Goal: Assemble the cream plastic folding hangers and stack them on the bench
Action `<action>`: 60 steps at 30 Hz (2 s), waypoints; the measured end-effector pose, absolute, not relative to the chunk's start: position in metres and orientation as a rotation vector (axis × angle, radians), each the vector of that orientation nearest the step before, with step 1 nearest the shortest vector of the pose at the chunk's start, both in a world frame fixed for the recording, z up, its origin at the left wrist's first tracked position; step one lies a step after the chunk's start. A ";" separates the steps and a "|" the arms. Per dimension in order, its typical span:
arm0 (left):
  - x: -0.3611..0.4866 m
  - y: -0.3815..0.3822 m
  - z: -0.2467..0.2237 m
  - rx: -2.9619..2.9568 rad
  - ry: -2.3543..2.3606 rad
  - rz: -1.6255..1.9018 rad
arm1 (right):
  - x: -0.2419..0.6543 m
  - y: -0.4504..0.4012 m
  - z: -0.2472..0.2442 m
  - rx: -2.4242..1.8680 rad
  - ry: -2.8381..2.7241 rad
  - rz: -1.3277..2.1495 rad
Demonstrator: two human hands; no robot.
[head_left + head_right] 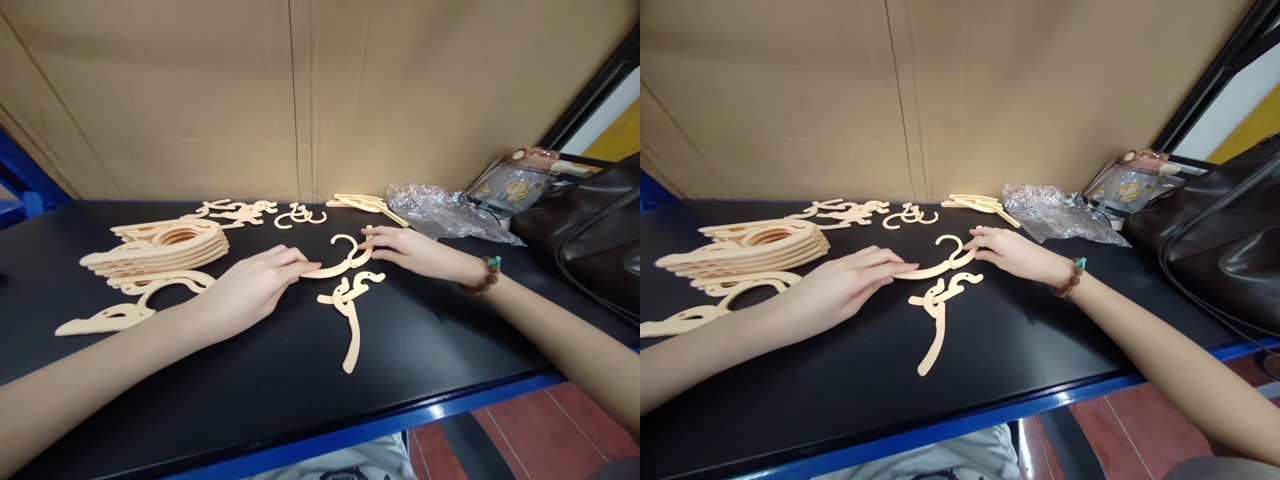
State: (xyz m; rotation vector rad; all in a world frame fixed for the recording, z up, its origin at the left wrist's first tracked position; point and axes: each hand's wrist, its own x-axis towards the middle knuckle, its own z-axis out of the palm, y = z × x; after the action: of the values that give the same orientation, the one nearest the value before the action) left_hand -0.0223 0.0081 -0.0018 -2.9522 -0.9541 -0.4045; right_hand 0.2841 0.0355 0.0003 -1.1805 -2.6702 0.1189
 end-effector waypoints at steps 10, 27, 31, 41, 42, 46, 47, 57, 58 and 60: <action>-0.020 0.007 -0.002 -2.889 -0.865 -0.421 | 0.267 0.018 0.010 -1.272 -2.589 0.201; -0.005 -0.031 0.012 -2.881 -0.290 -0.326 | 0.277 0.015 0.018 -1.229 -2.638 0.473; -0.007 -0.032 0.016 -2.854 -0.323 -0.253 | 0.274 0.012 0.011 -1.213 -2.591 0.323; 0.001 -0.036 0.010 -2.723 -0.251 -0.251 | 0.256 0.004 0.011 -0.981 -2.606 0.154; 0.001 -0.036 0.009 -2.689 -0.243 -0.268 | 0.255 0.003 0.011 -0.981 -2.607 0.149; 0.001 -0.035 0.008 -2.593 -0.207 -0.276 | 0.251 0.001 0.008 -0.971 -2.612 0.161; 0.000 -0.035 0.009 -2.600 -0.221 -0.261 | 0.250 0.000 0.008 -0.975 -2.606 0.170; -0.007 -0.032 0.018 -2.695 -0.779 -0.386 | 0.245 -0.003 0.012 -1.194 -2.542 0.245; -0.007 -0.032 0.017 -2.706 -0.817 -0.366 | 0.245 -0.003 0.012 -1.205 -2.541 0.247; -0.006 -0.031 0.015 -2.753 -0.848 -0.313 | 0.245 -0.003 0.012 -1.203 -2.553 0.259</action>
State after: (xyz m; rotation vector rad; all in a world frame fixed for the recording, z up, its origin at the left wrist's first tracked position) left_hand -0.0058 -0.0315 0.0146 -2.7529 -0.8481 -0.3132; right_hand 0.2454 -0.0026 0.0118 -1.2026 -2.5526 0.2592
